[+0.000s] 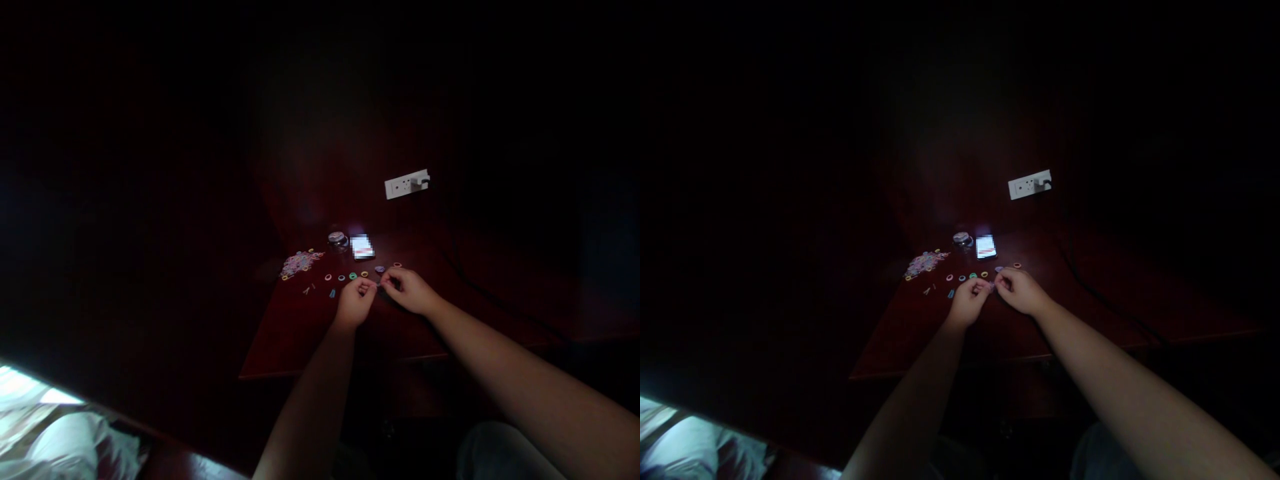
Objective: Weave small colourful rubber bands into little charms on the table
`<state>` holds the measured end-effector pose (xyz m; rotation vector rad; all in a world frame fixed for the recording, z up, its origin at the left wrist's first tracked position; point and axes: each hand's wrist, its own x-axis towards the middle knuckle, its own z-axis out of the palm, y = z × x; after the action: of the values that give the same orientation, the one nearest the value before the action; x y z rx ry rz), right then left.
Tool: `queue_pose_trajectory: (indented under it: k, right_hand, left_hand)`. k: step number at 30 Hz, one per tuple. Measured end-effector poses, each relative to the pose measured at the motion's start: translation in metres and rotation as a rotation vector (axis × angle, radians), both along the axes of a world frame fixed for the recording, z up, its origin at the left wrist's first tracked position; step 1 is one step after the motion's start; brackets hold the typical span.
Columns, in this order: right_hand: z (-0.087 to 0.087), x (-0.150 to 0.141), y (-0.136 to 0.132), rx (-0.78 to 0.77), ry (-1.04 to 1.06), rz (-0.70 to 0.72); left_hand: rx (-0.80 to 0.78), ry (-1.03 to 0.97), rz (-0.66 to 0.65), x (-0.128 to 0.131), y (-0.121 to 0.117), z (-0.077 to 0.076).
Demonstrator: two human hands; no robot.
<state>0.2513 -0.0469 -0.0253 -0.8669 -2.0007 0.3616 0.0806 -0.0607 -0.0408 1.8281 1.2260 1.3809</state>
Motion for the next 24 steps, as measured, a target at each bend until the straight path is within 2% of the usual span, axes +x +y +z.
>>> queue_pose_trajectory:
  k: [10, 24]
  right_hand:
    - [-0.0027, 0.0020, 0.0034, -0.012, 0.015, -0.011]
    - [-0.0024, 0.0003, 0.0059, -0.122, 0.028, -0.041]
  left_hand:
    - [-0.015, -0.020, 0.012, 0.0005, -0.0011, 0.0012]
    - [-0.029, 0.022, 0.005, 0.0011, -0.0051, 0.0061]
